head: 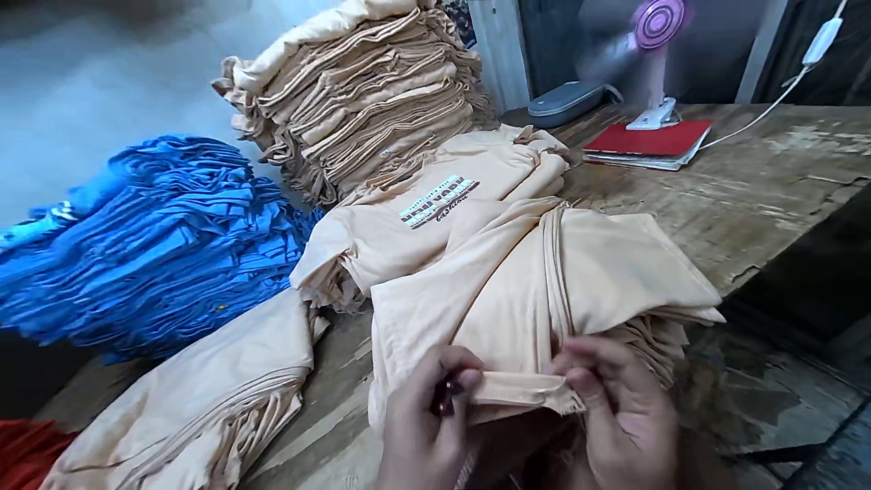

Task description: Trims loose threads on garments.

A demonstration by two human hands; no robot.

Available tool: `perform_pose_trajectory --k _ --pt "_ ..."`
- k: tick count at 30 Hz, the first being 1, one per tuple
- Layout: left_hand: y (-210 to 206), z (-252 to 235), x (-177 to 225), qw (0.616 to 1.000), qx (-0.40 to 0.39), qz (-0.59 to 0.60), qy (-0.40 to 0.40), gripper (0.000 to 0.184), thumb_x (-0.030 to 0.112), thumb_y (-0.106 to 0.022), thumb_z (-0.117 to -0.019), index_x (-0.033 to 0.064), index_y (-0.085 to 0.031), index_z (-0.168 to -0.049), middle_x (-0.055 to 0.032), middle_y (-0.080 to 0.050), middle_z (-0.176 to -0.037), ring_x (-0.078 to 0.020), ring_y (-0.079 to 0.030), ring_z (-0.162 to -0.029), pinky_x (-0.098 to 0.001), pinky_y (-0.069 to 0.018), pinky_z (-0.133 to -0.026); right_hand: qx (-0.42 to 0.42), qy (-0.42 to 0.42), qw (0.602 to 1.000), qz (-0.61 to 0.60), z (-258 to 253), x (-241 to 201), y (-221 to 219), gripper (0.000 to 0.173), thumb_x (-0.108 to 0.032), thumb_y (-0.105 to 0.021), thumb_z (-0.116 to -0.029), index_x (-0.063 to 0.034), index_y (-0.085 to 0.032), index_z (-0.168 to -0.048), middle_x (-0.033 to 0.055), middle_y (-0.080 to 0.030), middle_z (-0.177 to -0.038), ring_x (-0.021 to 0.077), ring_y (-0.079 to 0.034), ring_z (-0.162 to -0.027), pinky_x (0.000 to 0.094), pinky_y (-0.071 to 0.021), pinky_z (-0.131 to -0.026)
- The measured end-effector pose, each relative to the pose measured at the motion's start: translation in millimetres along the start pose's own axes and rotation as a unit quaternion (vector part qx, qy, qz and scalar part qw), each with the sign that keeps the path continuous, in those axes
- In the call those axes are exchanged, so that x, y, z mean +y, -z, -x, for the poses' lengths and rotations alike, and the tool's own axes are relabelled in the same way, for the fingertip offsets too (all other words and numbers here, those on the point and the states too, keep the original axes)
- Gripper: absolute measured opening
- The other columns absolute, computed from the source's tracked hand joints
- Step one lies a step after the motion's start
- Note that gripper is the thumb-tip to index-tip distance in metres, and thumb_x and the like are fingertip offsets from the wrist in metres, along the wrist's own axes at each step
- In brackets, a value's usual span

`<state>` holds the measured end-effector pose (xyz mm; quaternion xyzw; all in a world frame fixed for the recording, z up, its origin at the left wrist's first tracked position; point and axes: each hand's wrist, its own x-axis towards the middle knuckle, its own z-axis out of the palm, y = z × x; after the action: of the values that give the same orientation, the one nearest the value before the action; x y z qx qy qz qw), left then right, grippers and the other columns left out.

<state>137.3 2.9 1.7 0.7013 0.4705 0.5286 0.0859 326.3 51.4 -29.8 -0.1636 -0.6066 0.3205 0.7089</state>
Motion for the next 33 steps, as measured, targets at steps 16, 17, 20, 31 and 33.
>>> perform_pose_trajectory --k 16,17,20,31,33 --pt "-0.8 7.1 11.4 0.998 -0.028 0.038 0.033 0.024 0.014 -0.071 -0.0960 0.0056 -0.067 -0.119 0.0003 -0.070 -0.093 -0.0047 -0.066 -0.076 -0.0203 -0.0570 -0.064 0.039 0.195 0.882 0.427 34.9 -2.2 28.0 0.017 -0.033 -0.070 -0.0937 -0.0351 -0.073 -0.110 -0.0108 -0.059 -0.097 0.0091 -0.049 -0.099 0.0337 -0.0303 -0.099" --pt "2.5 9.8 14.0 0.999 -0.034 0.009 0.017 0.035 0.020 -0.078 -0.0918 0.0081 -0.068 -0.123 -0.0004 -0.071 -0.100 -0.0066 -0.068 -0.085 -0.0231 -0.0597 -0.071 0.034 0.202 0.885 0.419 37.2 -4.0 33.2 0.013 -0.033 -0.071 -0.0936 -0.0345 -0.073 -0.106 -0.0111 -0.057 -0.093 0.0073 -0.049 -0.097 0.0318 -0.0302 -0.099" --pt "6.3 22.5 23.5 0.985 -0.021 -0.140 -0.097 0.032 0.036 -0.081 -0.0890 0.0254 -0.074 -0.118 0.0040 -0.068 -0.106 -0.0090 -0.062 -0.098 -0.0296 -0.0494 -0.088 0.023 0.184 0.903 0.387 45.6 -9.0 45.0 0.009 -0.034 -0.075 -0.0914 -0.0339 -0.074 -0.101 -0.0106 -0.054 -0.089 0.0048 -0.049 -0.095 0.0299 -0.0319 -0.095" --pt "-7.1 28.8 29.2 0.883 0.042 -0.363 -0.294 0.019 0.023 -0.068 -0.0968 0.0207 -0.072 -0.115 0.0012 -0.066 -0.095 -0.0175 -0.051 -0.086 -0.0355 -0.0341 -0.084 0.034 0.136 0.931 0.338 55.8 -14.0 39.1 0.006 -0.035 -0.073 -0.0940 -0.0324 -0.074 -0.099 -0.0102 -0.055 -0.089 0.0037 -0.050 -0.094 0.0299 -0.0338 -0.097" --pt "-10.0 29.4 30.3 0.876 0.041 -0.363 -0.315 0.021 0.021 -0.066 -0.0974 0.0195 -0.072 -0.118 -0.0007 -0.066 -0.097 -0.0185 -0.051 -0.088 -0.0369 -0.0333 -0.088 0.037 0.122 0.937 0.326 56.1 -15.1 38.1 0.006 -0.037 -0.074 -0.0933 -0.0313 -0.073 -0.097 -0.0108 -0.055 -0.091 0.0032 -0.051 -0.097 0.0290 -0.0344 -0.098"
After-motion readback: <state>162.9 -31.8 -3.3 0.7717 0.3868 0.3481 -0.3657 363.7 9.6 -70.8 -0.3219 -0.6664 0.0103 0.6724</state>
